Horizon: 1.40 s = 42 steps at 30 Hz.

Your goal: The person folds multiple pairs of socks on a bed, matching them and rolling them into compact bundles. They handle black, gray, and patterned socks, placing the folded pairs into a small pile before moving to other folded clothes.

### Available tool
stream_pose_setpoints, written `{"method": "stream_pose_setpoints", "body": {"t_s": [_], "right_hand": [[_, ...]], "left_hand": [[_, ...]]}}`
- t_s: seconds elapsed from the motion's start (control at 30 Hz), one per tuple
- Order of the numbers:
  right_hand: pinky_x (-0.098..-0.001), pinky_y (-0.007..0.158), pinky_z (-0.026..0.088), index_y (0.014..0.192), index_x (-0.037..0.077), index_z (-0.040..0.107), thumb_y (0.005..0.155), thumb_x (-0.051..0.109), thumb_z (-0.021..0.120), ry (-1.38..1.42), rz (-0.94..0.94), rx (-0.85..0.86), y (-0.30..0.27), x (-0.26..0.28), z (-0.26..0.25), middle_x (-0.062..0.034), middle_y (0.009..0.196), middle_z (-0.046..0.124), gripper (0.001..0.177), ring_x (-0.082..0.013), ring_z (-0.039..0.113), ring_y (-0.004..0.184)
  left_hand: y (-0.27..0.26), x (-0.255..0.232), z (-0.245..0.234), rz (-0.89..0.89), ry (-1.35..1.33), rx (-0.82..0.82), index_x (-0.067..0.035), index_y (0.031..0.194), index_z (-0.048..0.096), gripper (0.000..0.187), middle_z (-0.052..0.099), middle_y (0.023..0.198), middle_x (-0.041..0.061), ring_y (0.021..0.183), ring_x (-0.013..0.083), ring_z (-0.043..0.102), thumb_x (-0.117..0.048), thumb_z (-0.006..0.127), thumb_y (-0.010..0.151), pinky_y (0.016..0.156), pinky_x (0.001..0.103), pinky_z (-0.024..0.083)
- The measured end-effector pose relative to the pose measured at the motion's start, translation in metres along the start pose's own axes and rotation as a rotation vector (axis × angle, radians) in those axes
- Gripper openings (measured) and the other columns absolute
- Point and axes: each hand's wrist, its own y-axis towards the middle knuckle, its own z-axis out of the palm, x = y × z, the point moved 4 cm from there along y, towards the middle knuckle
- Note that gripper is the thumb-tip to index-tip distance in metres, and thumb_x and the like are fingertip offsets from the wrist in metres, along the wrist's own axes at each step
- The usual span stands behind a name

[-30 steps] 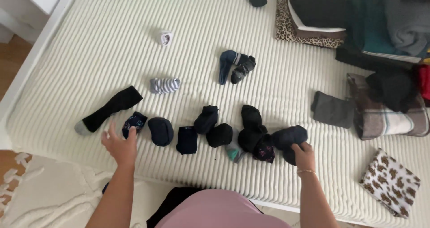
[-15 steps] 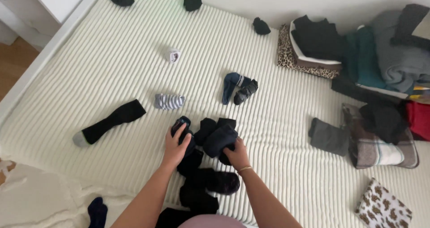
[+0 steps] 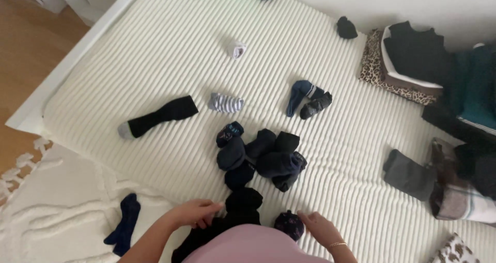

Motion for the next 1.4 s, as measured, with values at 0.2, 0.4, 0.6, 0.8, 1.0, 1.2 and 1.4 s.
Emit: {"method": "stream_pose_setpoints", "body": {"t_s": [0.2,0.4,0.6,0.8,1.0,1.2,1.4], "right_hand": [[-0.0452,0.102,0.049,0.156,0.018,0.045,0.091,0.026,0.058,1.091,0.064,0.592,-0.084,0.059,0.028,-0.0193,0.147,0.064,0.067,-0.0375,0.065,0.124],[-0.0422,0.095,0.051,0.157,0.028,0.039,0.083,0.022,0.066,0.818,-0.094,0.432,-0.096,0.097,-0.01,-0.0054,0.148,0.064,0.079,-0.0252,0.061,0.128],[-0.0367,0.095,0.052,0.144,0.01,0.053,0.083,0.009,0.073,0.871,-0.501,0.144,-0.061,0.145,-0.062,-0.0116,0.123,0.068,0.064,-0.022,0.062,0.11],[-0.0555,0.081,0.054,0.157,0.034,0.034,0.078,0.026,0.073,0.237,-0.753,-0.583,0.007,0.199,-0.074,-0.0124,0.137,0.057,0.088,-0.0409,0.061,0.119],[-0.0621,0.097,0.047,0.165,0.034,-0.004,0.088,0.03,0.06,-0.187,-0.6,-0.441,0.138,0.207,-0.017,-0.0138,0.143,0.048,0.1,-0.0469,0.062,0.117],[-0.0414,0.108,0.049,0.159,0.042,0.023,0.073,0.055,0.07,-0.026,-0.589,-0.557,0.215,0.168,0.001,0.0085,0.155,0.049,0.098,-0.0191,0.054,0.139],[-0.0417,0.097,0.047,0.119,0.022,0.071,0.079,0.064,0.049,0.335,-0.746,-1.357,0.25,0.155,0.039,-0.0014,0.115,0.068,0.063,-0.0217,0.064,0.105]], "left_hand": [[0.017,-0.029,0.104,-0.137,-0.718,0.58,-0.016,0.129,0.073,0.062,0.077,0.112,0.01,0.094,0.0217,0.073,-0.064,0.064,0.09,0.09,0.034,0.058],[-0.001,-0.086,0.087,0.245,-0.331,0.25,-0.015,0.161,0.028,0.107,0.03,0.168,0.006,0.152,0.0227,0.036,-0.065,0.066,0.074,0.12,0.036,0.037],[-0.013,-0.14,0.04,0.486,-0.605,0.063,-0.013,0.12,0.071,0.043,0.073,0.112,0.007,0.103,0.0208,0.069,-0.04,0.072,0.087,0.09,0.032,0.051],[0.021,-0.154,-0.018,0.829,-0.124,-0.802,-0.016,0.133,0.064,0.048,0.069,0.122,0.004,0.111,0.0213,0.067,-0.044,0.061,0.095,0.088,0.038,0.056],[0.039,-0.16,-0.035,0.612,0.446,-0.506,-0.04,0.156,0.043,0.054,0.029,0.164,0.008,0.15,0.0294,0.029,-0.055,0.037,0.104,0.121,0.055,0.019],[0.097,-0.092,-0.129,0.536,0.285,-1.088,-0.034,0.124,0.071,0.04,0.048,0.156,0.0,0.128,0.0246,0.059,-0.047,0.066,0.087,0.105,0.048,0.045],[0.09,-0.055,-0.184,-0.011,0.69,-0.754,-0.037,0.157,0.03,0.057,-0.001,0.175,-0.003,0.16,0.0185,0.01,-0.033,0.045,0.102,0.13,0.052,0.014]]}}
